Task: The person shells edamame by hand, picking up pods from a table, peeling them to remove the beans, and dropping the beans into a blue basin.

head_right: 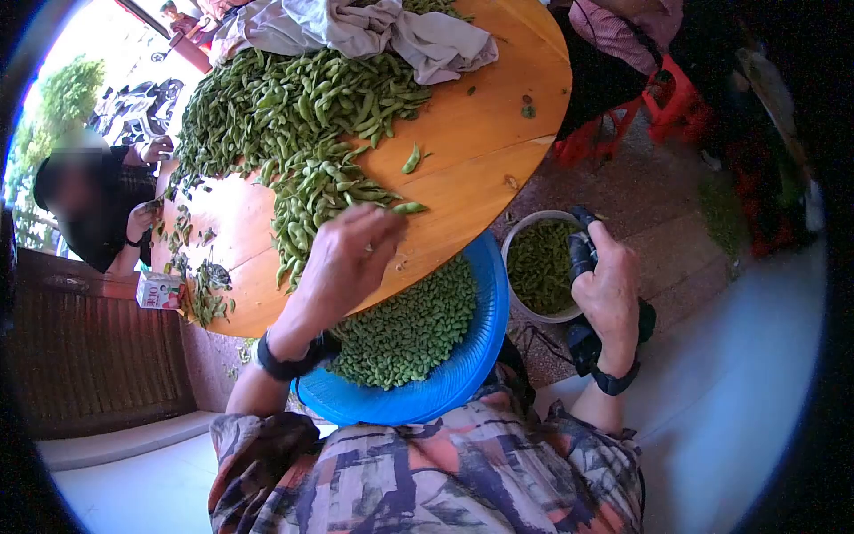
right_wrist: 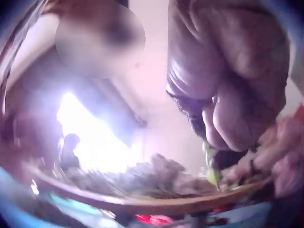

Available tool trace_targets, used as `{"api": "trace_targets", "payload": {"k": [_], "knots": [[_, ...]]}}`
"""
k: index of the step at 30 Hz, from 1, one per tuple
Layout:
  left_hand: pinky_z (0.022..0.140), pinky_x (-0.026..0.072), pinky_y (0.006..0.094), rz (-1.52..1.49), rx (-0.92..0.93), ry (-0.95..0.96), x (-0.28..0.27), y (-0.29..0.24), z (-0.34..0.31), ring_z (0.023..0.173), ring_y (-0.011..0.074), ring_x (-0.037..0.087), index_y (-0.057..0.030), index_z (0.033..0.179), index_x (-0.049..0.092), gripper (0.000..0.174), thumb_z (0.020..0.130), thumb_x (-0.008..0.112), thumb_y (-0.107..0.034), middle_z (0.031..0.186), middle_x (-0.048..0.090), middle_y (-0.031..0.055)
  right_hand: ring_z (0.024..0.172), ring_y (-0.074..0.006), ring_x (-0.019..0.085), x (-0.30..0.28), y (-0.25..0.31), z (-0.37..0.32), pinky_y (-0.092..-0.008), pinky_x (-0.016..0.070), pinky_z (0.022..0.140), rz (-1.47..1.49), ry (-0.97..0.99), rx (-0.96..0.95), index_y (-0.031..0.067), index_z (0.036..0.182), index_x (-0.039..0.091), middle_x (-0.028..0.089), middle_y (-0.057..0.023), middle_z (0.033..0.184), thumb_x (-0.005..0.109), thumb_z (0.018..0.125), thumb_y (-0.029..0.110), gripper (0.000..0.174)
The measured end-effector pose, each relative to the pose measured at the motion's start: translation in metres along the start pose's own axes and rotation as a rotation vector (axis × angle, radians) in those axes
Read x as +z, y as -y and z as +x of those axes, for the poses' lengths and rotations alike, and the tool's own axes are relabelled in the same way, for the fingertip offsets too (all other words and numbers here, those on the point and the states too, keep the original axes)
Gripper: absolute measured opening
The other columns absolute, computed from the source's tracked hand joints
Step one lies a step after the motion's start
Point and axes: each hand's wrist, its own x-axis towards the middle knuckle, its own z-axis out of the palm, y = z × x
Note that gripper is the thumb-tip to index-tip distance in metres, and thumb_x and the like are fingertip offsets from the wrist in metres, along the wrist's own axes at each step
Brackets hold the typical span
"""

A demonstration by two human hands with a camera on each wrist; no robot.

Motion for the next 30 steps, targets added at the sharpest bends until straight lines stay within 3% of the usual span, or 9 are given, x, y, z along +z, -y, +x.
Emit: {"api": "trace_targets", "payload": {"k": [8, 12, 14, 16, 18, 19, 23, 28, 30], "knots": [[0.078, 0.0473, 0.0380, 0.500, 0.081, 0.062, 0.031, 0.022, 0.028, 0.089, 0.0290, 0.052, -0.0010, 0.087, 0.063, 0.016, 0.071, 0.063, -0.001, 0.086, 0.053, 0.0104, 0.089, -0.0440, 0.063, 0.003, 0.020, 0.006, -0.0427, 0.0488, 0.075, 0.176, 0.049, -0.096, -0.0013, 0.106, 0.063, 0.061, -0.0291, 0.090, 0.050, 0.073, -0.007, 0.037], [0.078, 0.0481, 0.0385, 0.415, 0.082, 0.001, 0.025, 0.014, 0.029, 0.091, 0.0298, 0.054, -0.0004, 0.092, 0.064, 0.019, 0.073, 0.062, 0.001, 0.090, 0.055, 0.0112, 0.073, -0.0404, 0.060, 0.016, 0.037, 0.011, -0.0386, 0.0470, 0.067, 0.380, 0.075, -0.215, 0.0001, 0.106, 0.065, 0.058, -0.0261, 0.080, 0.056, 0.077, -0.003, 0.031], [0.072, 0.0503, 0.0389, 0.173, 0.042, -0.151, 0.018, 0.003, 0.030, 0.083, 0.0312, 0.057, -0.0004, 0.097, 0.064, 0.017, 0.080, 0.063, 0.001, 0.087, 0.057, 0.0116, 0.061, -0.0195, 0.053, 0.029, 0.045, 0.013, -0.0309, 0.0435, 0.062, 0.512, 0.124, -0.197, 0.0015, 0.112, 0.066, 0.055, -0.0178, 0.071, 0.055, 0.080, -0.003, 0.033], [0.065, 0.0516, 0.0333, 0.129, 0.002, -0.149, 0.012, 0.000, 0.025, 0.073, 0.0233, 0.063, -0.0010, 0.106, 0.065, 0.020, 0.086, 0.064, -0.002, 0.083, 0.062, 0.0097, 0.062, -0.0115, 0.049, 0.033, 0.058, 0.017, -0.0279, 0.0419, 0.060, 0.604, 0.269, -0.104, 0.0025, 0.117, 0.065, 0.055, -0.0114, 0.069, 0.054, 0.083, -0.002, 0.036], [0.063, 0.0509, 0.0269, -0.294, -0.226, -0.076, 0.010, -0.005, 0.018, 0.070, 0.0125, 0.063, -0.0008, 0.115, 0.064, 0.026, 0.089, 0.063, -0.002, 0.081, 0.067, 0.0068, 0.059, -0.0050, 0.049, 0.029, 0.082, 0.020, -0.0224, 0.0401, 0.054, 0.767, 0.404, 0.029, 0.0020, 0.117, 0.065, 0.055, 0.0001, 0.067, 0.053, 0.091, 0.006, 0.029], [0.066, 0.0500, 0.0230, -0.393, -0.322, -0.055, 0.010, -0.006, 0.013, 0.074, 0.0066, 0.060, -0.0009, 0.119, 0.064, 0.028, 0.090, 0.063, -0.003, 0.083, 0.067, 0.0047, 0.058, -0.0036, 0.048, 0.035, 0.083, 0.023, -0.0213, 0.0392, 0.052, 0.868, 0.483, 0.069, 0.0009, 0.115, 0.065, 0.055, 0.0013, 0.067, 0.052, 0.092, 0.008, 0.027], [0.062, 0.0485, 0.0223, -0.716, -0.451, -0.086, 0.018, -0.009, -0.005, 0.069, 0.0072, 0.057, 0.0013, 0.127, 0.055, 0.034, 0.093, 0.058, 0.000, 0.081, 0.063, 0.0041, 0.054, -0.0008, 0.045, 0.059, 0.095, 0.027, -0.0187, 0.0346, 0.046, 1.234, 0.639, 0.137, -0.0031, 0.109, 0.061, 0.050, 0.0051, 0.065, 0.050, 0.094, 0.013, 0.025], [0.059, 0.0495, 0.0261, -0.556, -0.358, -0.305, 0.015, -0.015, -0.022, 0.064, 0.0119, 0.060, -0.0012, 0.112, 0.054, 0.027, 0.087, 0.062, 0.004, 0.078, 0.065, 0.0061, 0.053, -0.0012, 0.044, 0.065, 0.103, 0.025, -0.0176, 0.0339, 0.046, 1.420, 0.761, 0.228, -0.0031, 0.107, 0.059, 0.049, 0.0058, 0.064, 0.047, 0.094, 0.014, 0.025], [0.053, 0.0464, 0.0219, -0.592, -0.345, -0.348, 0.016, -0.011, -0.030, 0.062, 0.0068, 0.057, 0.0006, 0.100, 0.055, 0.015, 0.088, 0.062, 0.006, 0.080, 0.066, 0.0057, 0.053, -0.0011, 0.044, 0.065, 0.106, 0.022, -0.0176, 0.0340, 0.046, 1.383, 0.771, 0.218, -0.0022, 0.106, 0.060, 0.049, 0.0058, 0.064, 0.047, 0.093, 0.013, 0.024]]}}
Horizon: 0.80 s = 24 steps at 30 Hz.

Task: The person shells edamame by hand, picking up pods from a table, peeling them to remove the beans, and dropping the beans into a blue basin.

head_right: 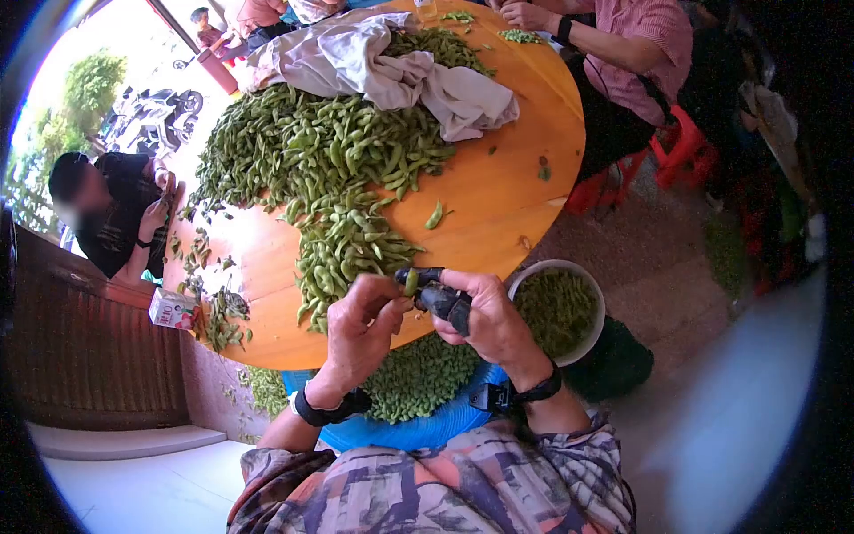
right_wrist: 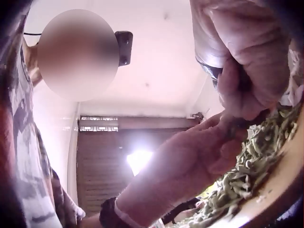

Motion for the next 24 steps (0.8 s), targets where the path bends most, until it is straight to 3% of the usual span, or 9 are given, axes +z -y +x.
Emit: {"api": "trace_targets", "payload": {"k": [3, 5, 15, 17, 18, 19, 20, 22, 24], "knots": [[0.054, 0.0479, 0.0232, 0.235, 0.127, 0.079, -0.010, 0.003, -0.006, 0.060, 0.0094, 0.059, 0.0000, 0.095, 0.059, 0.011, 0.087, 0.064, 0.005, 0.077, 0.066, 0.0068, 0.053, -0.0010, 0.045, 0.008, 0.000, -0.002, -0.0178, 0.0342, 0.046, -0.104, -0.003, 0.006, -0.0007, 0.103, 0.061, 0.050, 0.0057, 0.064, 0.047, 0.093, 0.013, 0.022], [0.054, 0.0493, 0.0250, 0.326, 0.279, -0.014, -0.010, 0.005, -0.007, 0.060, 0.0120, 0.062, 0.0001, 0.089, 0.061, 0.008, 0.085, 0.066, 0.005, 0.075, 0.065, 0.0078, 0.054, -0.0010, 0.045, 0.011, -0.002, 0.000, -0.0179, 0.0343, 0.046, -0.168, -0.009, 0.005, -0.0001, 0.102, 0.061, 0.050, 0.0057, 0.064, 0.047, 0.093, 0.012, 0.021], [0.053, 0.0483, 0.0246, 0.249, 0.290, 0.042, -0.016, 0.008, -0.015, 0.059, 0.0136, 0.061, 0.0013, 0.090, 0.061, 0.008, 0.085, 0.065, 0.006, 0.073, 0.064, 0.0076, 0.051, -0.0013, 0.047, 0.013, -0.001, -0.005, -0.0186, 0.0331, 0.044, -0.280, 0.036, -0.064, 0.0016, 0.102, 0.063, 0.052, 0.0063, 0.062, 0.047, 0.094, 0.013, 0.021], [0.048, 0.0450, 0.0237, -0.103, 0.056, 0.104, -0.014, 0.007, -0.020, 0.056, 0.0134, 0.058, 0.0002, 0.093, 0.054, 0.011, 0.088, 0.064, 0.002, 0.077, 0.065, 0.0100, 0.050, -0.0015, 0.046, 0.012, 0.001, -0.007, -0.0185, 0.0326, 0.044, -0.289, 0.044, -0.081, 0.0009, 0.103, 0.063, 0.052, 0.0058, 0.062, 0.046, 0.095, 0.014, 0.022], [0.048, 0.0450, 0.0237, -0.103, 0.053, 0.106, -0.013, 0.005, -0.021, 0.056, 0.0134, 0.058, 0.0002, 0.093, 0.054, 0.011, 0.088, 0.064, 0.002, 0.077, 0.065, 0.0100, 0.049, -0.0017, 0.045, 0.009, -0.001, -0.007, -0.0183, 0.0320, 0.044, -0.092, 0.103, -0.036, 0.0000, 0.104, 0.062, 0.051, 0.0051, 0.061, 0.046, 0.095, 0.015, 0.024], [0.045, 0.0430, 0.0235, -0.377, -0.046, 0.099, -0.011, 0.002, -0.021, 0.054, 0.0129, 0.057, -0.0016, 0.094, 0.050, 0.015, 0.090, 0.064, -0.001, 0.079, 0.065, 0.0113, 0.048, -0.0020, 0.043, 0.007, -0.003, -0.006, -0.0181, 0.0314, 0.044, 0.106, 0.162, 0.008, -0.0009, 0.105, 0.062, 0.050, 0.0044, 0.061, 0.045, 0.095, 0.016, 0.025], [0.043, 0.0411, 0.0233, -0.651, -0.147, 0.090, -0.009, 0.000, -0.021, 0.052, 0.0124, 0.055, -0.0034, 0.095, 0.046, 0.019, 0.091, 0.064, -0.004, 0.080, 0.065, 0.0126, 0.048, -0.0020, 0.043, 0.007, -0.003, -0.006, -0.0181, 0.0314, 0.044, 0.107, 0.159, 0.010, -0.0009, 0.105, 0.062, 0.050, 0.0044, 0.061, 0.045, 0.095, 0.016, 0.025], [0.040, 0.0393, 0.0234, -0.780, -0.227, 0.136, -0.010, 0.003, -0.019, 0.049, 0.0129, 0.053, -0.0060, 0.095, 0.041, 0.025, 0.092, 0.065, -0.011, 0.082, 0.064, 0.0143, 0.047, -0.0025, 0.041, 0.008, -0.005, -0.006, -0.0175, 0.0305, 0.044, 0.274, 0.131, 0.128, -0.0029, 0.107, 0.061, 0.049, 0.0038, 0.060, 0.044, 0.095, 0.019, 0.030], [0.038, 0.0375, 0.0232, -1.063, -0.401, 0.260, -0.012, 0.011, -0.019, 0.046, 0.0145, 0.052, -0.0062, 0.095, 0.041, 0.026, 0.092, 0.065, -0.016, 0.080, 0.063, 0.0143, 0.047, -0.0028, 0.042, 0.006, -0.006, -0.008, -0.0181, 0.0312, 0.044, 0.239, 0.139, 0.119, -0.0015, 0.105, 0.062, 0.049, 0.0037, 0.061, 0.046, 0.094, 0.018, 0.027]]}}
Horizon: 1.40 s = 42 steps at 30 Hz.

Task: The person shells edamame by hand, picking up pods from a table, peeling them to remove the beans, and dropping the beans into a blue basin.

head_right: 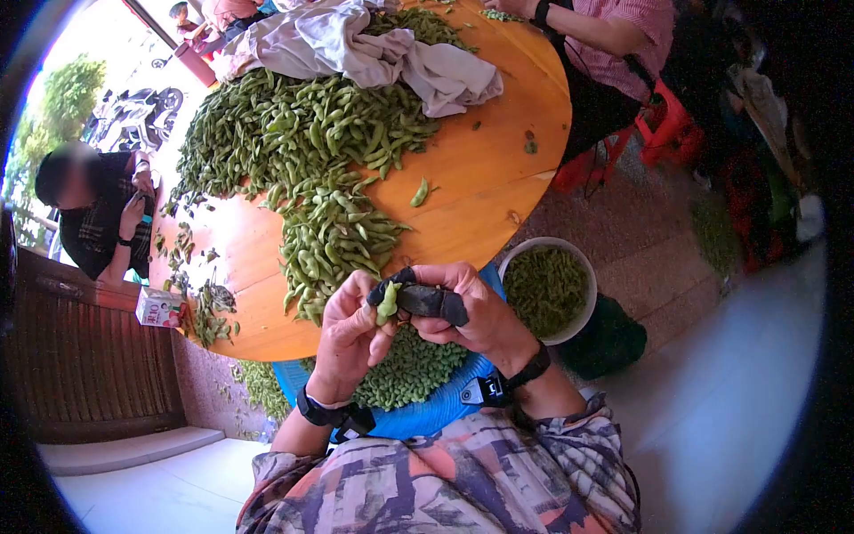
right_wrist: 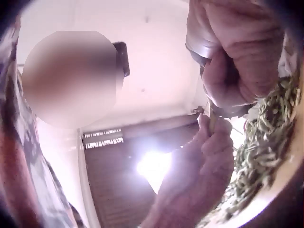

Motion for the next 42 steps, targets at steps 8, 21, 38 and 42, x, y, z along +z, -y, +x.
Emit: {"api": "trace_targets", "payload": {"k": [8, 21, 38, 42], "knots": [[0.059, 0.0485, 0.0227, 0.869, -0.025, -0.047, 0.006, -0.010, 0.003, 0.069, 0.0129, 0.059, -0.0023, 0.118, 0.050, 0.033, 0.095, 0.064, -0.020, 0.088, 0.061, 0.0026, 0.060, -0.0251, 0.055, 0.008, -0.005, -0.002, -0.0329, 0.0426, 0.057, -1.147, -0.160, -0.523, 0.0009, 0.090, 0.061, 0.053, -0.0121, 0.069, 0.062, 0.080, 0.003, 0.010], [0.063, 0.0490, 0.0270, 0.980, -0.050, 0.068, 0.002, -0.023, -0.011, 0.063, 0.0130, 0.059, 0.0042, 0.137, 0.043, 0.039, 0.101, 0.040, -0.012, 0.077, 0.066, 0.0098, 0.071, -0.0386, 0.056, 0.023, -0.008, -0.007, -0.0399, 0.0446, 0.062, -1.206, -0.250, -0.409, -0.0021, 0.085, 0.056, 0.054, -0.0191, 0.076, 0.058, 0.071, -0.005, 0.014], [0.102, 0.0415, 0.0364, -0.136, 0.088, -0.106, 0.018, 0.031, -0.005, 0.111, 0.0239, 0.057, -0.0036, 0.134, 0.047, 0.046, 0.096, 0.047, -0.031, 0.120, 0.060, 0.0114, 0.091, -0.0411, 0.056, 0.033, -0.045, -0.015, -0.0426, 0.0520, 0.076, -1.548, -0.358, -0.759, -0.0069, 0.101, 0.050, 0.047, -0.0232, 0.097, 0.060, 0.059, -0.013, 0.044], [0.098, 0.0435, 0.0329, -0.177, 0.090, -0.133, 0.016, 0.034, -0.008, 0.113, 0.0215, 0.054, -0.0044, 0.127, 0.050, 0.037, 0.094, 0.047, -0.021, 0.121, 0.057, 0.0108, 0.093, -0.0424, 0.057, 0.027, -0.048, -0.017, -0.0432, 0.0524, 0.078, -1.519, -0.345, -0.794, -0.0074, 0.105, 0.051, 0.049, -0.0242, 0.102, 0.059, 0.060, -0.011, 0.046]]}}
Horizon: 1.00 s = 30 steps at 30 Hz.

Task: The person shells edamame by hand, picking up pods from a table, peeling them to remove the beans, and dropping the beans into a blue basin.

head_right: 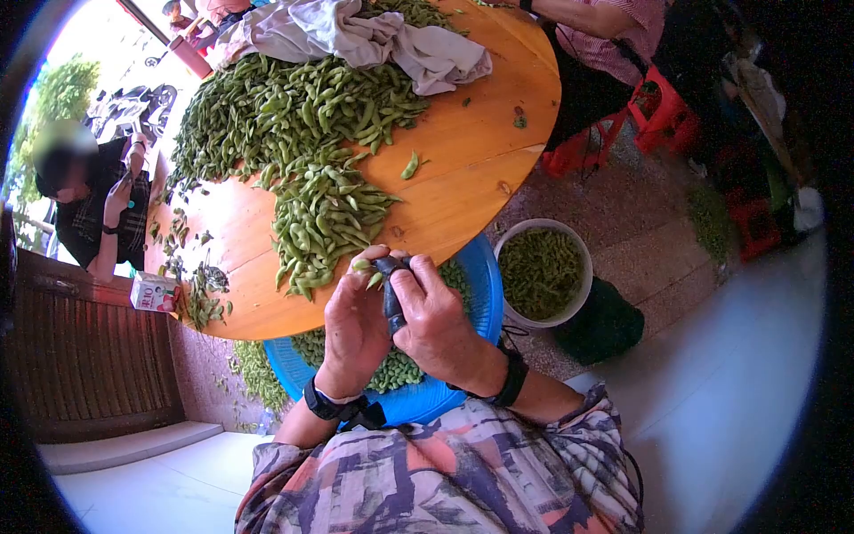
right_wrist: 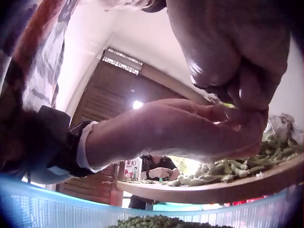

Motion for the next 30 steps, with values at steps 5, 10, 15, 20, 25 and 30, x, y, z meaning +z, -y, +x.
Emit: {"api": "trace_targets", "payload": {"k": [5, 10, 15, 20, 25, 30], "knots": [[0.097, 0.0446, 0.0313, -0.119, -0.015, -0.032, -0.006, 0.002, -0.002, 0.113, 0.0225, 0.055, -0.0034, 0.124, 0.053, 0.034, 0.093, 0.051, -0.017, 0.125, 0.056, 0.0112, 0.090, -0.0425, 0.058, -0.003, -0.003, 0.000, -0.0437, 0.0525, 0.077, 0.049, -0.026, 0.021, -0.0062, 0.105, 0.052, 0.050, -0.0233, 0.100, 0.059, 0.062, -0.009, 0.044], [0.101, 0.0433, 0.0310, -0.040, 0.059, 0.056, 0.001, 0.001, -0.002, 0.115, 0.0221, 0.056, 0.0016, 0.125, 0.052, 0.034, 0.094, 0.051, -0.012, 0.126, 0.057, 0.0144, 0.089, -0.0419, 0.058, -0.008, -0.005, 0.000, -0.0437, 0.0526, 0.076, 0.075, -0.042, -0.064, -0.0050, 0.104, 0.053, 0.049, -0.0219, 0.098, 0.061, 0.062, -0.007, 0.043], [0.100, 0.0443, 0.0310, 0.074, 0.125, 0.002, 0.005, 0.008, -0.005, 0.113, 0.0205, 0.057, 0.0032, 0.123, 0.053, 0.028, 0.098, 0.046, -0.007, 0.121, 0.059, 0.0140, 0.088, -0.0416, 0.059, -0.006, -0.002, -0.001, -0.0434, 0.0525, 0.076, 0.021, -0.052, -0.055, -0.0044, 0.104, 0.054, 0.050, -0.0208, 0.099, 0.061, 0.065, -0.005, 0.040], [0.079, 0.0506, 0.0296, 0.078, 0.044, 0.084, -0.018, 0.008, -0.007, 0.082, 0.0167, 0.060, 0.0022, 0.117, 0.055, 0.023, 0.099, 0.045, -0.006, 0.105, 0.064, 0.0115, 0.062, -0.0161, 0.058, -0.016, -0.014, 0.005, -0.0288, 0.0482, 0.058, 0.660, 0.169, 0.447, -0.0006, 0.111, 0.060, 0.058, -0.0056, 0.073, 0.059, 0.081, -0.002, 0.030], [0.055, 0.0459, 0.0234, 0.257, -0.106, 0.013, -0.022, -0.007, -0.015, 0.071, 0.0155, 0.059, 0.0014, 0.116, 0.057, 0.023, 0.102, 0.046, -0.013, 0.100, 0.066, 0.0137, 0.050, 0.0000, 0.036, -0.014, -0.032, -0.004, -0.0160, 0.0280, 0.044, 1.401, 0.173, 0.775, -0.0044, 0.104, 0.059, 0.043, 0.0060, 0.061, 0.048, 0.096, 0.008, 0.018], [0.057, 0.0470, 0.0238, 0.315, -0.138, -0.001, -0.015, -0.011, -0.015, 0.076, 0.0146, 0.061, 0.0008, 0.118, 0.057, 0.024, 0.102, 0.049, -0.015, 0.097, 0.067, 0.0116, 0.052, -0.0032, 0.042, -0.011, -0.035, -0.010, -0.0198, 0.0345, 0.046, 1.335, 0.235, 0.722, -0.0031, 0.103, 0.060, 0.049, 0.0032, 0.066, 0.050, 0.094, 0.009, 0.018]]}}
